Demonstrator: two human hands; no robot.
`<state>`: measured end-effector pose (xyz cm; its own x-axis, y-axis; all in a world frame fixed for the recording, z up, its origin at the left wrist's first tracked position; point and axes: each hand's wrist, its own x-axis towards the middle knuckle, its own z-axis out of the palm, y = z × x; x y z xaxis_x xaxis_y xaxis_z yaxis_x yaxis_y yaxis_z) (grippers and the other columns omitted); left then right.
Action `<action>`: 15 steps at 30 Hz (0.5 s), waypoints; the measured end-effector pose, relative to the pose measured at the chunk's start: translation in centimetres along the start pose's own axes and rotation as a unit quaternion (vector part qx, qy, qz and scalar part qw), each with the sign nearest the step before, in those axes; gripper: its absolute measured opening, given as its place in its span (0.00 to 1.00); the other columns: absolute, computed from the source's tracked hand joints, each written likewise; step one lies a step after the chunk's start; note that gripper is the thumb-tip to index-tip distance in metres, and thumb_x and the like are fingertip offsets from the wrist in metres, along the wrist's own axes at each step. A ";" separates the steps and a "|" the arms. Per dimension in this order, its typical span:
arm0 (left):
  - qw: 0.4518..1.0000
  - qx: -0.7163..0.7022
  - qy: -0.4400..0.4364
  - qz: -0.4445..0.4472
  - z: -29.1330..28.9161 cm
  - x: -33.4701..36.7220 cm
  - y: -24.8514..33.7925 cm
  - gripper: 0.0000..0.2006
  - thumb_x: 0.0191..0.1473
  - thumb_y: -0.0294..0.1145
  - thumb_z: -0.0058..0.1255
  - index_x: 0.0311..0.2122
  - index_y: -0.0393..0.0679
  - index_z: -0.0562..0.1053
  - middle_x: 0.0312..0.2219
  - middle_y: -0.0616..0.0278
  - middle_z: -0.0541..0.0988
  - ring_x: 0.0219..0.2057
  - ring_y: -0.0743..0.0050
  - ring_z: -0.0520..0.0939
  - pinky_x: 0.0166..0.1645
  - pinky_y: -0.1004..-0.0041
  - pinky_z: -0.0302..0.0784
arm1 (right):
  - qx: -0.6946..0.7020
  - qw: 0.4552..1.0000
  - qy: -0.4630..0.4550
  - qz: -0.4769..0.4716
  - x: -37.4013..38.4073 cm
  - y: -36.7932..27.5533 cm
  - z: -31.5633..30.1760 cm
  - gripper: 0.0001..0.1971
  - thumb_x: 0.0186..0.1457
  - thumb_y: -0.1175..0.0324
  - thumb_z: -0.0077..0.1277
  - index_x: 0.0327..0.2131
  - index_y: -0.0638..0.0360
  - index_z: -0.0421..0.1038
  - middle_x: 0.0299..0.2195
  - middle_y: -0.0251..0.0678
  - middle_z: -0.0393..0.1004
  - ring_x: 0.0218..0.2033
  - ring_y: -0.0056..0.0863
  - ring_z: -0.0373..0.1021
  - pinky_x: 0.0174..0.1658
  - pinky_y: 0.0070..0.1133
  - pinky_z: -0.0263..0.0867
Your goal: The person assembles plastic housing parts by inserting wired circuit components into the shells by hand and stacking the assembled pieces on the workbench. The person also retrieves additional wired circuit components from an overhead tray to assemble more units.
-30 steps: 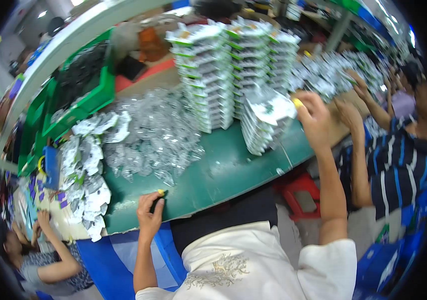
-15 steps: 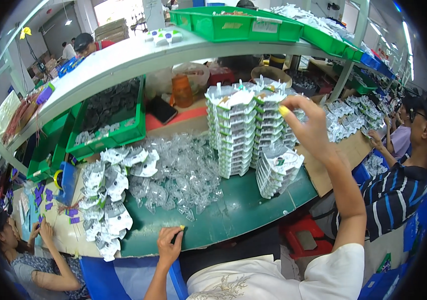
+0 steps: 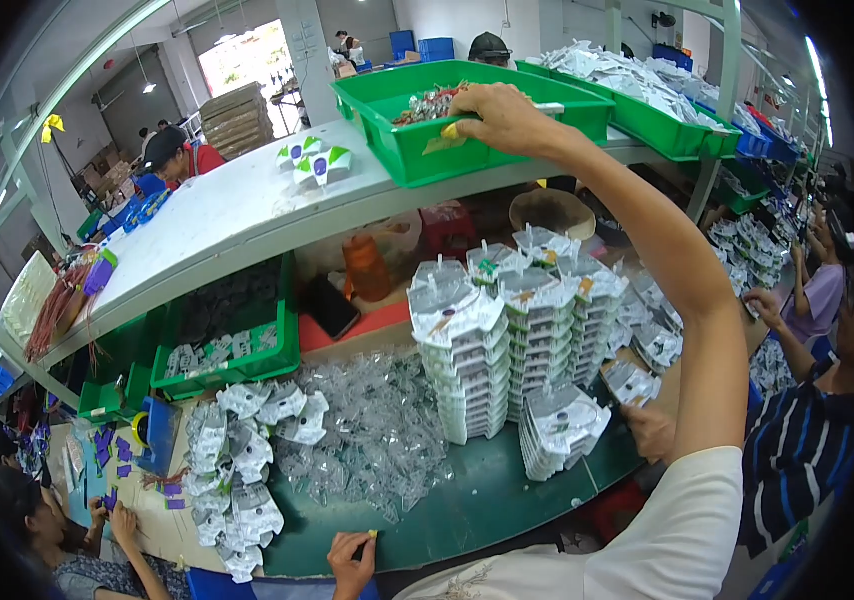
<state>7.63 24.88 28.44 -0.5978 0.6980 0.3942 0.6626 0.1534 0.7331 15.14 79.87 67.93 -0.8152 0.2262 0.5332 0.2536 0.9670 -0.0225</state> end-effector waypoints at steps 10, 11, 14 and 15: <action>1.000 0.023 0.002 -0.004 0.1 0.7 1.4 0.05 0.47 0.21 0.59 0.32 0.39 0.79 0.30 0.53 0.82 0.31 0.53 0.82 0.39 0.63 0.78 | -0.099 0.938 -0.323 0.081 10.4 10.1 0.0 0.62 0.38 0.60 0.72 0.70 0.46 0.35 0.68 0.52 0.48 0.68 0.45 0.50 0.68 0.40 0.50; 1.000 0.027 0.005 -0.007 0.3 0.6 1.4 0.05 0.47 0.21 0.59 0.32 0.39 0.79 0.30 0.53 0.82 0.31 0.54 0.82 0.39 0.63 0.78 | -0.150 0.918 -0.362 0.065 11.2 11.0 1.5 0.65 0.38 0.55 0.72 0.70 0.45 0.31 0.69 0.51 0.41 0.69 0.46 0.45 0.68 0.41 0.48; 1.000 0.027 0.003 -0.012 0.7 0.7 1.6 0.06 0.46 0.21 0.59 0.32 0.39 0.79 0.29 0.53 0.81 0.30 0.53 0.82 0.38 0.63 0.77 | -0.212 0.872 -0.435 0.073 12.8 9.0 3.1 0.61 0.40 0.43 0.64 0.70 0.46 0.34 0.70 0.49 0.40 0.70 0.48 0.42 0.70 0.41 0.43; 1.000 0.017 0.001 -0.011 1.1 0.8 1.6 0.06 0.46 0.21 0.59 0.32 0.39 0.78 0.29 0.53 0.81 0.30 0.53 0.81 0.38 0.63 0.77 | -0.212 0.868 -0.445 0.071 13.0 10.2 3.4 0.59 0.41 0.43 0.63 0.70 0.45 0.35 0.70 0.49 0.41 0.70 0.48 0.42 0.70 0.42 0.43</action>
<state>8.71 26.47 29.33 -0.6133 0.6933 0.3784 0.6635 0.1923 0.7231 5.34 93.10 71.76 -0.7921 0.5218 -0.3168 0.3990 0.8353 0.3783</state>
